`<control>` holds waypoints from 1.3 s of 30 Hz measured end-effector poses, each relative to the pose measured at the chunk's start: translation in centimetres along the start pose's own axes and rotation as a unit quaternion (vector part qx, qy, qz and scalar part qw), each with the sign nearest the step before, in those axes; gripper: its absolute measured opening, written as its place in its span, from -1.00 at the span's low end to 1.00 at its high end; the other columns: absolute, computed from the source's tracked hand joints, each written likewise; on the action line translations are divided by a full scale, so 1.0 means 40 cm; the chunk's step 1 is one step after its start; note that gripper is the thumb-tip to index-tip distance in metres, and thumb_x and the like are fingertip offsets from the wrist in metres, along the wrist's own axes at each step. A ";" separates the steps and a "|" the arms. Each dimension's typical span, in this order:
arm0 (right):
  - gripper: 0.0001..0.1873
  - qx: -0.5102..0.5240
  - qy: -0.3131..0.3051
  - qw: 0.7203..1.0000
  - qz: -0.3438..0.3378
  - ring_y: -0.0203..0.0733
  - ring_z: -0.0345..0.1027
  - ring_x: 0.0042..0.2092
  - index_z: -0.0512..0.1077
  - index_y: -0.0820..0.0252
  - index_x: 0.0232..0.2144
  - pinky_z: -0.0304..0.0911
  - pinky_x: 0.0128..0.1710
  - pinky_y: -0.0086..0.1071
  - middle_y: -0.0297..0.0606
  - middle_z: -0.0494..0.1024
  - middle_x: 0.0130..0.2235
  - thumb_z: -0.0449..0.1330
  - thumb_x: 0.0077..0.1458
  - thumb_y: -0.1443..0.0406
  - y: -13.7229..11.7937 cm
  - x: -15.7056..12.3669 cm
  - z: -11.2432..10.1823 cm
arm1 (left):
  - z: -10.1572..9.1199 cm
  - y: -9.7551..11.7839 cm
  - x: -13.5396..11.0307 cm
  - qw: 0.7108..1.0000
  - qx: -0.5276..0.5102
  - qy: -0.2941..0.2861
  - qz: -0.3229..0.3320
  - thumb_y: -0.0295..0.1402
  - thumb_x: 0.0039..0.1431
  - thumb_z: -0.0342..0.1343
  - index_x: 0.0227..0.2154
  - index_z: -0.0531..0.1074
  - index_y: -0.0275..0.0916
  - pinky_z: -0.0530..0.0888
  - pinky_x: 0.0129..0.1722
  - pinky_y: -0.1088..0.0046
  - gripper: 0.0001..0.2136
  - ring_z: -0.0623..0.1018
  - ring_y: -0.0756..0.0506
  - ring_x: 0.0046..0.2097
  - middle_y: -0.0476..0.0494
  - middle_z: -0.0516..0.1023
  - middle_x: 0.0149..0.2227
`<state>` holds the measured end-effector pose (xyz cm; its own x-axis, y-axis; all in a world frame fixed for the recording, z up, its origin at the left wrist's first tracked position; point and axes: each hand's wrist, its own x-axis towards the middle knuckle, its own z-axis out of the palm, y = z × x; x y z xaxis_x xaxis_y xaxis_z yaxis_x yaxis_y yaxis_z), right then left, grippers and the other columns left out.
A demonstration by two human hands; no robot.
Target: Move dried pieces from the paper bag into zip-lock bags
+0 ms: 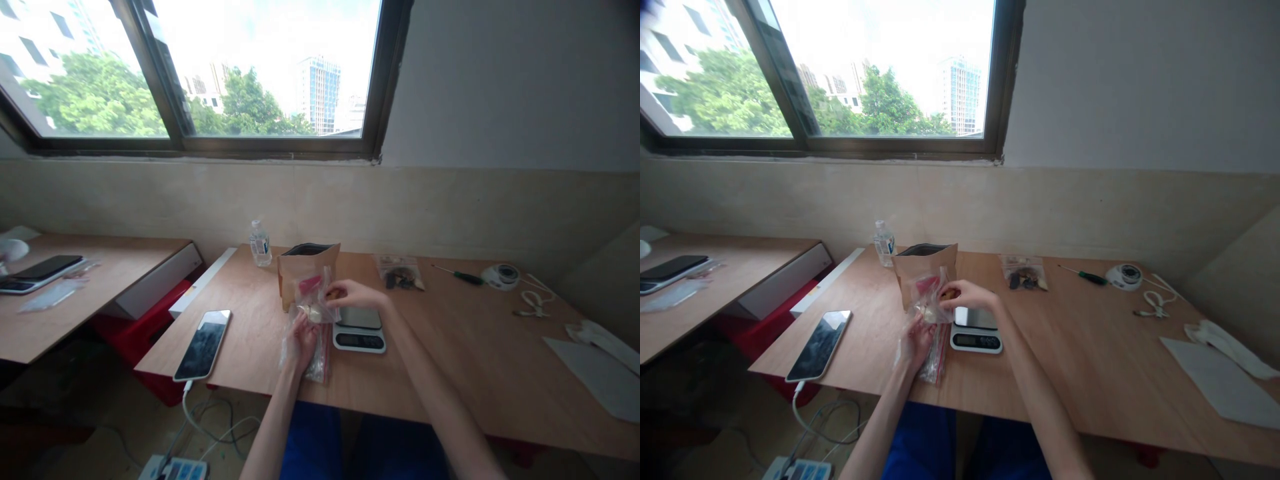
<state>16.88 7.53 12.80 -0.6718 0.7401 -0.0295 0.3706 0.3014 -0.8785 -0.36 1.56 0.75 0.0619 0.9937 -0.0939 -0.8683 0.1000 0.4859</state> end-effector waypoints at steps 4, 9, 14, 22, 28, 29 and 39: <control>-0.61 0.010 0.149 0.984 -0.099 -0.20 0.39 -0.19 0.44 0.24 -0.20 0.29 -0.20 -0.38 -0.21 0.52 -0.19 0.19 0.03 0.07 -0.086 0.028 -0.050 | -0.005 -0.003 0.000 1.000 0.027 0.002 -0.002 -0.44 -0.03 0.19 -0.32 0.46 -0.19 0.43 -0.33 0.49 -0.84 0.51 -0.03 -0.31 -0.08 0.56 -0.26; -0.64 -0.050 0.353 0.917 -0.180 -0.22 0.37 -0.15 0.36 0.18 -0.15 0.27 -0.13 -0.37 -0.22 0.47 -0.15 0.23 0.01 0.15 -0.139 0.128 -0.056 | -0.003 -0.001 -0.002 0.999 0.048 0.006 0.003 -0.44 0.00 0.16 -0.32 0.46 -0.14 0.41 -0.39 0.47 -0.85 0.50 -0.04 -0.33 -0.09 0.55 -0.24; -0.68 -0.147 0.355 0.904 -0.186 -0.20 0.36 -0.18 0.35 0.21 -0.22 0.25 -0.15 -0.36 -0.21 0.46 -0.22 0.22 0.05 0.13 -0.112 0.179 -0.024 | 0.000 0.001 -0.004 0.999 0.046 0.010 0.005 -0.43 0.00 0.16 -0.30 0.47 -0.15 0.42 -0.37 0.48 -0.84 0.50 -0.04 -0.32 -0.08 0.56 -0.24; -0.59 -0.191 0.312 0.906 -0.214 -0.21 0.37 -0.15 0.42 0.21 -0.19 0.22 -0.10 -0.38 -0.20 0.49 -0.18 0.16 0.08 0.02 -0.088 0.139 -0.024 | -0.001 -0.002 -0.002 0.999 0.045 -0.012 0.008 -0.43 0.00 0.14 -0.26 0.48 -0.16 0.44 -0.34 0.45 -0.81 0.51 -0.06 -0.26 -0.12 0.55 -0.17; -0.65 -0.299 0.284 0.883 -0.224 -0.12 0.13 0.18 0.42 0.09 -0.03 -0.02 0.18 -0.17 -0.14 0.27 0.18 -0.06 0.27 0.20 -0.081 0.107 -0.008 | 0.002 0.001 -0.005 0.999 0.052 -0.012 0.005 -0.43 0.01 0.14 -0.26 0.47 -0.15 0.43 -0.34 0.46 -0.81 0.52 -0.06 -0.25 -0.12 0.54 -0.15; -0.65 -0.296 0.308 0.876 -0.225 -0.12 0.10 0.19 0.39 0.09 0.01 -0.03 0.19 -0.15 -0.14 0.25 0.19 -0.06 0.26 0.24 -0.080 0.098 -0.001 | 0.003 0.001 -0.005 0.999 0.051 -0.013 0.007 -0.43 0.02 0.14 -0.26 0.47 -0.15 0.43 -0.33 0.47 -0.81 0.52 -0.06 -0.24 -0.12 0.54 -0.15; -0.87 -0.045 0.267 0.961 -0.065 -0.28 0.34 -0.45 0.37 0.20 -0.34 0.25 -0.42 -0.42 -0.31 0.48 -0.41 0.04 0.09 0.31 -0.034 -0.002 0.053 | 0.015 -0.005 -0.007 0.999 0.044 -0.012 0.025 -0.44 0.01 0.19 -0.20 0.48 -0.12 0.44 -0.11 0.48 -0.75 0.51 -0.05 -0.07 -0.08 0.53 -0.08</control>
<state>15.07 5.78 12.99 -0.3015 0.8878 0.3477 0.3752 0.4457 -0.8128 0.09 1.29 1.18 0.0322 0.9983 -0.0479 -0.8243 0.0536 0.5636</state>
